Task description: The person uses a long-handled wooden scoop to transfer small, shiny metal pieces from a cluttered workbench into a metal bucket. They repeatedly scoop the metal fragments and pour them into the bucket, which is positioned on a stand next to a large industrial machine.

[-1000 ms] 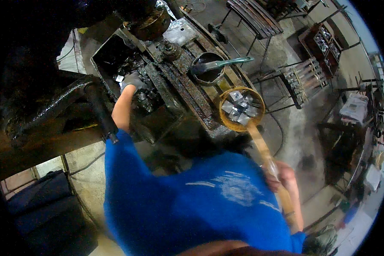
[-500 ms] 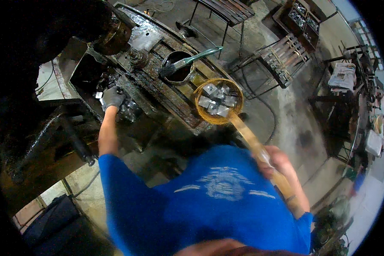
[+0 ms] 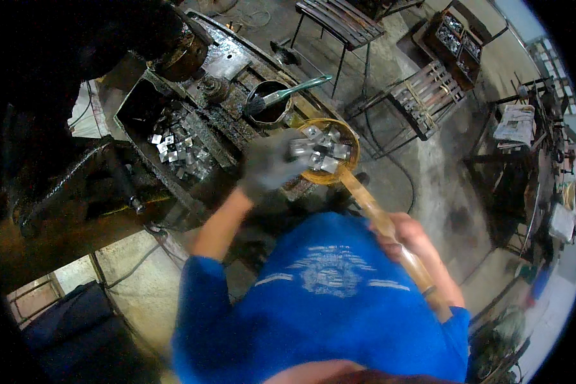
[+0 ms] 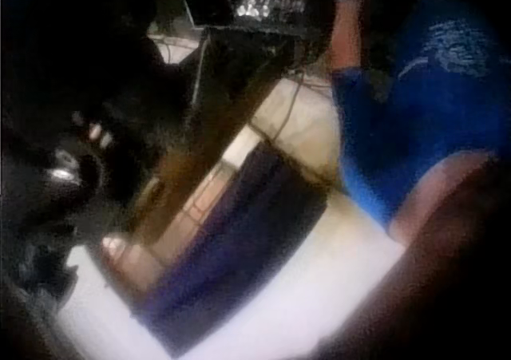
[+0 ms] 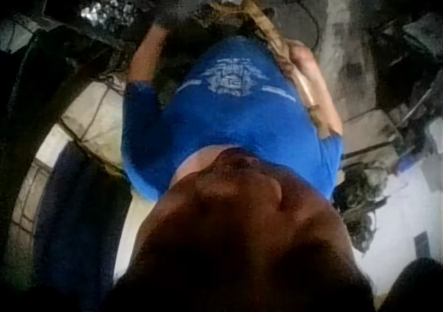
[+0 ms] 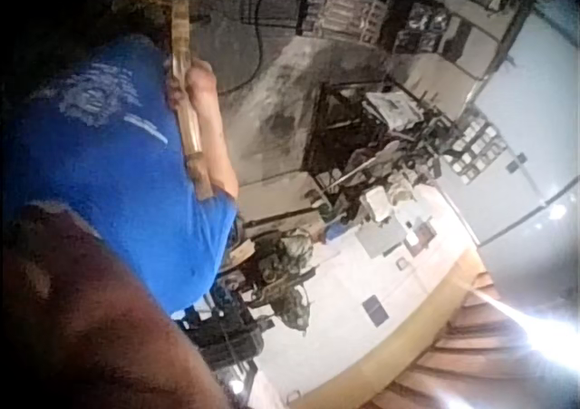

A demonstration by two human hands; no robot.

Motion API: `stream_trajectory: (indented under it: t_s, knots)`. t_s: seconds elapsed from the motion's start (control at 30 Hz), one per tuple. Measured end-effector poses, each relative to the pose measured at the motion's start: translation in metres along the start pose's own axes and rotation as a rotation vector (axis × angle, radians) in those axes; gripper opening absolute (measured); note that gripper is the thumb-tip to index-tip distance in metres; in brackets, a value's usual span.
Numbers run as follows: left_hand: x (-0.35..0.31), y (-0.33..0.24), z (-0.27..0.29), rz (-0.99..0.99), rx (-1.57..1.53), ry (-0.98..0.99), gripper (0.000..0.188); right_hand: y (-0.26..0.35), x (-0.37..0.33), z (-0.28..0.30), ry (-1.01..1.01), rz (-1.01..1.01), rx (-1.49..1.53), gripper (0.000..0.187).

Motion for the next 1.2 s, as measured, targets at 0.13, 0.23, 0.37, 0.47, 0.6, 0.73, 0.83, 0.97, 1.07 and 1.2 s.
stream_trajectory:
  t_s: [0.13,0.23,0.37,0.47,0.6,0.73,0.83,0.97,1.07,1.2]
  knots:
    - [0.036,-0.016,-0.045,-0.043,0.173,-0.025,0.043,0.002,-0.001,0.000,0.039,0.056,0.000,0.042]
    - [0.038,-0.013,-0.059,-0.018,0.237,-0.041,0.039,-0.002,0.009,0.005,-0.027,0.025,0.042,0.037]
    - [0.028,-0.017,-0.050,-0.045,0.250,-0.044,0.032,0.001,0.006,0.005,0.026,0.009,0.016,0.035]
    - [0.008,-0.007,-0.036,-0.094,0.087,0.050,0.029,-0.005,0.008,0.014,0.126,-0.001,0.058,0.036]
    - [-0.026,0.043,0.011,0.012,-0.002,-0.291,0.025,-0.003,0.004,0.004,0.008,0.064,-0.015,0.043]
    - [-0.077,0.167,0.087,0.379,0.483,-0.426,0.040,0.004,0.003,0.000,0.078,0.028,-0.010,0.046]
    - [-0.086,0.217,0.105,0.746,0.588,-0.006,0.060,0.005,0.005,0.008,0.090,0.003,-0.028,0.046]
    - [-0.079,0.291,0.087,0.896,0.802,0.311,0.061,0.007,0.004,0.007,0.056,-0.038,-0.047,0.043]
    - [-0.061,0.298,0.077,1.113,0.621,0.250,0.058,0.007,0.003,-0.001,0.007,-0.012,-0.001,0.043]
    - [-0.065,0.374,0.079,1.150,0.607,0.339,0.041,0.007,0.005,0.003,0.032,-0.018,0.017,0.044]
Point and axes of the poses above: each hand's wrist, its own x-axis towards the middle knuckle, its own z-axis out of the back of the hand, y = z × x, the point moved 1 cm from there along x, towards the middle knuckle, and after that the axes turned 5 degrees about y, right-handed, at the moved point
